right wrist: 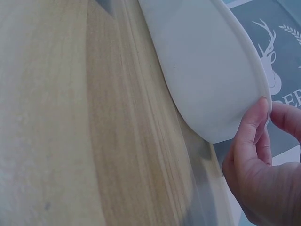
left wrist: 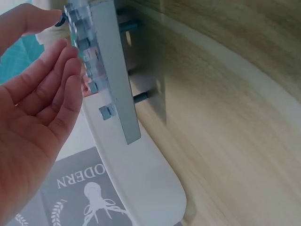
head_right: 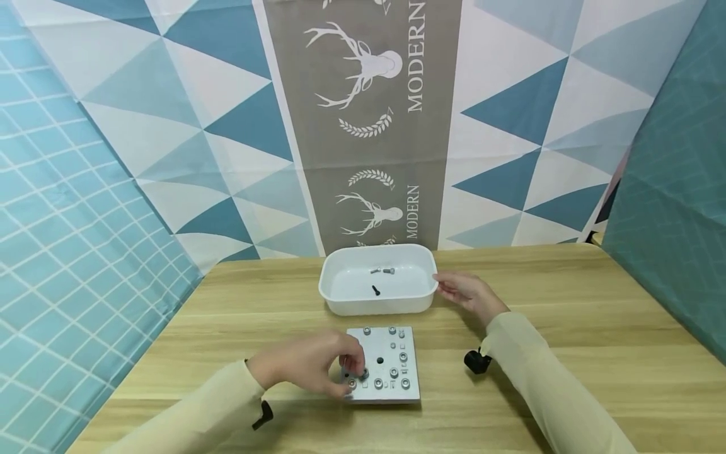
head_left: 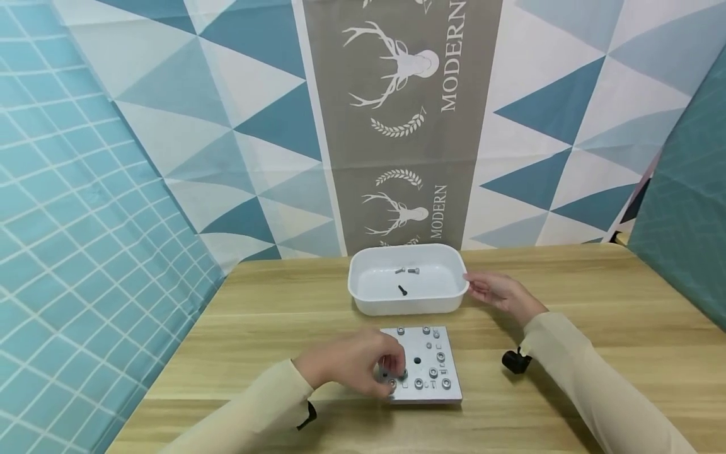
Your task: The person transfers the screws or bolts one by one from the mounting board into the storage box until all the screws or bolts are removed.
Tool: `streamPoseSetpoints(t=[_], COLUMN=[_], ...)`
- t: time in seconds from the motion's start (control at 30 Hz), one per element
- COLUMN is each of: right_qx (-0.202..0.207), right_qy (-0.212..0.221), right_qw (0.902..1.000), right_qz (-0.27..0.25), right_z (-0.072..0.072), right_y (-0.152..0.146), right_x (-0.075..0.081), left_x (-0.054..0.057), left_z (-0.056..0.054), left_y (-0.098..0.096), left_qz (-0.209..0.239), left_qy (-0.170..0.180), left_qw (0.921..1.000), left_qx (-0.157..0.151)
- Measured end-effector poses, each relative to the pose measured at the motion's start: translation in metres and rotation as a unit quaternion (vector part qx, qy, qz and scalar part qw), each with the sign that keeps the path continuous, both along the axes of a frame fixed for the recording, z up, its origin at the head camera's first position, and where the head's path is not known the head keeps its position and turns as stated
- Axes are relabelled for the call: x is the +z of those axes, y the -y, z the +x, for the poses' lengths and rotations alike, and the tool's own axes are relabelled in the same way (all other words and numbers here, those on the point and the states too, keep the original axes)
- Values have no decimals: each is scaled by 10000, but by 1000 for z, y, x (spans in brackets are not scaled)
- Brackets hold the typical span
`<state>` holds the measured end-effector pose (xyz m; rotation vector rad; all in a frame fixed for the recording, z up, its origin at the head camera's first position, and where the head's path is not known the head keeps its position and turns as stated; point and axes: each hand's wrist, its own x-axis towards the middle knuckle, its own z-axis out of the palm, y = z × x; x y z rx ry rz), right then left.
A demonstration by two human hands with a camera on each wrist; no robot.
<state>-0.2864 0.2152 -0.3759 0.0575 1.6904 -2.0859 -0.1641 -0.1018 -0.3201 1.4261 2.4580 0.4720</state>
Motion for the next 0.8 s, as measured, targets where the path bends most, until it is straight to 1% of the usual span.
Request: streamPoseSetpoints(t=[0.1, 0.2, 0.33, 0.43, 0.63, 0.8], right_qx=[19, 111, 134, 57, 61, 66], right_qy=[-1, -82, -114, -81, -130, -178], right_qw=[10000, 9999, 9998, 9999, 9999, 9998], right_qz=[16, -47, -92, -54, -94, -48], right_z=[2, 4, 5, 7, 7, 7], right_y=[-1, -1, 2, 4, 3, 2], right_x=[-2, -3, -4, -3, 0, 3], left_x=[-5, -9, -12, -12, -10, -8], left_z=[3, 5, 7, 8, 7, 7], left_y=[1, 1, 1, 0, -3, -4], left_qz=[-54, -85, -60, -45, -118, -212], left_qy=[3, -80, -158, -246, -543, -736], left_qw=[10000, 9999, 9999, 9996, 9979, 9963], left_qx=[11, 16, -35, -121, -335, -393])
